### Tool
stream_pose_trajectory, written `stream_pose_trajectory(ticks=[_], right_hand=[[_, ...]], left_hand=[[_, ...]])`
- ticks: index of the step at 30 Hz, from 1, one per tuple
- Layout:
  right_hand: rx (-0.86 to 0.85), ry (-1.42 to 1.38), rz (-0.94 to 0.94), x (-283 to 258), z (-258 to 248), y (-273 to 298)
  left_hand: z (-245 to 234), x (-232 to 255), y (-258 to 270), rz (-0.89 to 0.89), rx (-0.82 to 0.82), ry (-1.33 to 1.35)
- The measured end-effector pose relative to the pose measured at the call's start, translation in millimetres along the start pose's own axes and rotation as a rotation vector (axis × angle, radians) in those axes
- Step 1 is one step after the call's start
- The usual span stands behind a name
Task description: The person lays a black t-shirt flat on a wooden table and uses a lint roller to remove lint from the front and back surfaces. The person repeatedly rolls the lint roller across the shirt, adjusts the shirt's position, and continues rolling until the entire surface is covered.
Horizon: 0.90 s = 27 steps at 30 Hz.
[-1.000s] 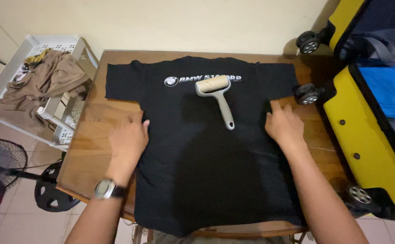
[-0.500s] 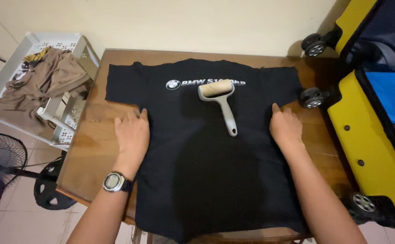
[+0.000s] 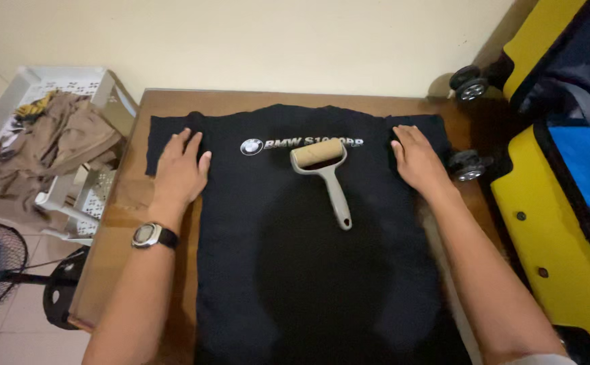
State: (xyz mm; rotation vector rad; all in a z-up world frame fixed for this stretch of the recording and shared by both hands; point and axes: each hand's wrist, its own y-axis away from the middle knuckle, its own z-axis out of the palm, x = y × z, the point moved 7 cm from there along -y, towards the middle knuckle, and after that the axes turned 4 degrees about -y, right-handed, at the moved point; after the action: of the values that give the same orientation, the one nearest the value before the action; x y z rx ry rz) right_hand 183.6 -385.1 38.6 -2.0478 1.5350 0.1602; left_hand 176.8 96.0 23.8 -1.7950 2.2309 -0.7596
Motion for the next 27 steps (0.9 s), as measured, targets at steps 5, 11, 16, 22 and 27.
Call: stream_pose_trajectory(ticks=[5, 11, 16, 22, 27], right_hand=[[-0.169, 0.117, 0.18, 35, 30, -14], [-0.156, 0.273, 0.427, 59, 36, -26], [-0.176, 0.376, 0.498, 48, 41, -38], [-0.198, 0.243, -0.075, -20, 55, -61], [-0.263, 0.156, -0.101, -23, 65, -70]], left_hand=[[19, -20, -6, -0.175, -0.204, -0.095], [3, -32, 4, -0.354, -0.257, -0.164], [7, -26, -14, -0.362, -0.335, -0.293], [29, 38, -60, 0.052, -0.224, 0.016], [59, 81, -81, 0.208, -0.314, 0.109]])
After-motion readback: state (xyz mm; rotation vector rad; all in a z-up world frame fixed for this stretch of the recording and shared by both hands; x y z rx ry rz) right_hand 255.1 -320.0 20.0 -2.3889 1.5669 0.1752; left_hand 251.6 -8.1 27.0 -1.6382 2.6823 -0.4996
